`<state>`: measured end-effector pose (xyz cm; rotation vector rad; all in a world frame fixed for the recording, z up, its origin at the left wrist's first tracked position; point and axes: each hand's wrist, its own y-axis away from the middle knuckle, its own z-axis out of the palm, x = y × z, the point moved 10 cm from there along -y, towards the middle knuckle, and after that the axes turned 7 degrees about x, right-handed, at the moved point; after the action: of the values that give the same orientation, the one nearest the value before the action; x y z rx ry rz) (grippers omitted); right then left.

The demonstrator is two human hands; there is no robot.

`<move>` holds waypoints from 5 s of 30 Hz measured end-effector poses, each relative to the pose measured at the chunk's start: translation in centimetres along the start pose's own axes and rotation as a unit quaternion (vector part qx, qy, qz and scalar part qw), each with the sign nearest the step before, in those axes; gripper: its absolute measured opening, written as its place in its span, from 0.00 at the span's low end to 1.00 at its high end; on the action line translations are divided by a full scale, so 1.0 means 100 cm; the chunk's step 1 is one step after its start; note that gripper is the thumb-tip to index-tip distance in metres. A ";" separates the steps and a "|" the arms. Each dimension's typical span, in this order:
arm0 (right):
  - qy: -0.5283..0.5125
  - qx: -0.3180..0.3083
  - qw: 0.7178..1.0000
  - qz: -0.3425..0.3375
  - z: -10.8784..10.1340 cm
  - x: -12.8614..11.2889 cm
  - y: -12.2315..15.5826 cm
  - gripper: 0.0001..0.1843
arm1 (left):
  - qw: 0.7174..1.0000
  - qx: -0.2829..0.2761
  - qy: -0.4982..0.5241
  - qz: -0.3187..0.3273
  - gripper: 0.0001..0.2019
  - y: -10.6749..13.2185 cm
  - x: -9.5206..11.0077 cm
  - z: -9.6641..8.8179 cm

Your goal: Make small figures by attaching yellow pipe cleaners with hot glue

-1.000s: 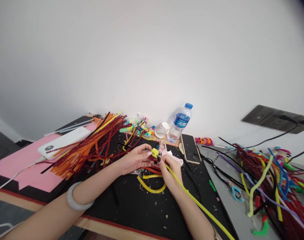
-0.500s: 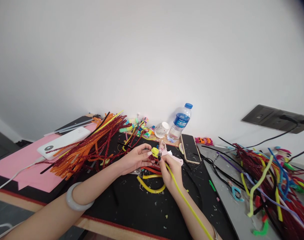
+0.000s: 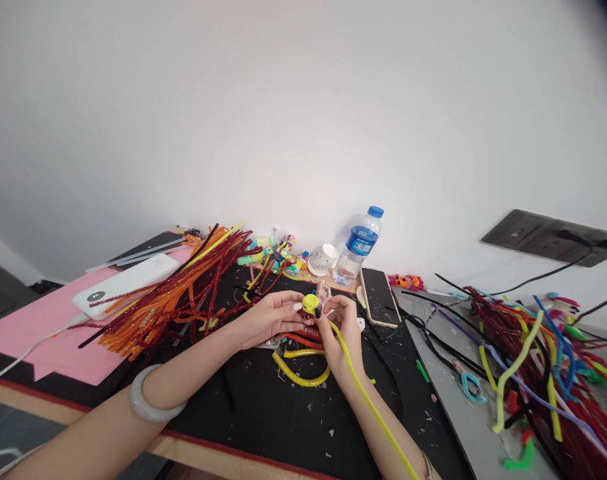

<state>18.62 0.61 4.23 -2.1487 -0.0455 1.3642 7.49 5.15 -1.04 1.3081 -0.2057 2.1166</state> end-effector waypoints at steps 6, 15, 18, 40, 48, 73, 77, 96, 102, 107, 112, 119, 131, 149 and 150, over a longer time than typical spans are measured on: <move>0.011 -0.030 0.998 -0.062 0.003 -0.014 -0.002 0.17 | 1.000 -0.006 0.003 -0.010 0.13 0.001 -0.002 0.001; 0.003 -0.075 0.993 -0.091 0.010 -0.025 -0.001 0.16 | 1.000 0.007 -0.027 -0.010 0.11 0.001 -0.003 0.000; 0.000 -0.099 0.990 -0.096 0.015 -0.030 0.001 0.16 | 0.999 0.011 -0.041 0.002 0.12 0.001 -0.001 0.001; 0.046 -0.070 0.996 -0.008 0.011 -0.002 0.001 0.18 | 0.996 -0.014 -0.060 0.071 0.17 0.004 0.011 0.007; 0.053 -0.076 0.996 -0.012 0.012 -0.003 0.000 0.19 | 0.996 -0.016 -0.044 0.073 0.14 0.005 0.013 0.009; -0.113 -0.107 0.985 0.071 0.022 0.009 0.004 0.14 | 0.998 -0.064 -0.003 0.021 0.11 0.010 0.006 0.017; -0.143 -0.096 0.982 0.083 0.021 0.009 0.003 0.09 | 0.997 -0.071 0.009 -0.001 0.11 0.013 0.004 0.021; -0.016 -0.085 0.996 0.013 0.015 0.000 0.000 0.15 | 0.999 -0.020 -0.024 0.013 0.17 0.005 0.001 0.008; -0.001 -0.075 0.997 0.003 0.012 -0.001 0.000 0.14 | 0.999 -0.031 0.006 0.007 0.18 0.007 0.003 0.012; 0.016 -0.067 0.998 -0.010 0.010 -0.004 0.000 0.13 | 1.000 -0.023 -0.010 0.018 0.19 0.006 0.004 0.012; 0.025 -0.063 0.998 -0.016 0.010 -0.006 0.001 0.14 | 0.997 -0.011 -0.054 0.055 0.17 0.003 0.006 0.010; 0.027 -0.056 0.998 -0.019 0.009 -0.006 0.001 0.15 | 0.989 -0.001 -0.107 0.102 0.19 0.001 0.010 0.008; 0.068 -0.046 0.996 -0.018 0.006 -0.007 0.000 0.10 | 0.974 0.032 -0.159 0.159 0.16 0.003 0.020 0.003; 0.118 -0.134 0.968 -0.175 0.026 -0.039 0.013 0.09 | 0.896 0.119 -0.329 0.275 0.13 0.012 0.044 -0.004; 0.128 -0.135 0.968 -0.170 0.025 -0.036 0.010 0.13 | 0.915 0.117 -0.287 0.259 0.14 0.009 0.043 -0.008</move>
<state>14.57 -0.28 5.93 -2.3867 -0.5001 0.9204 5.06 6.70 2.42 2.2044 -0.6196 2.1488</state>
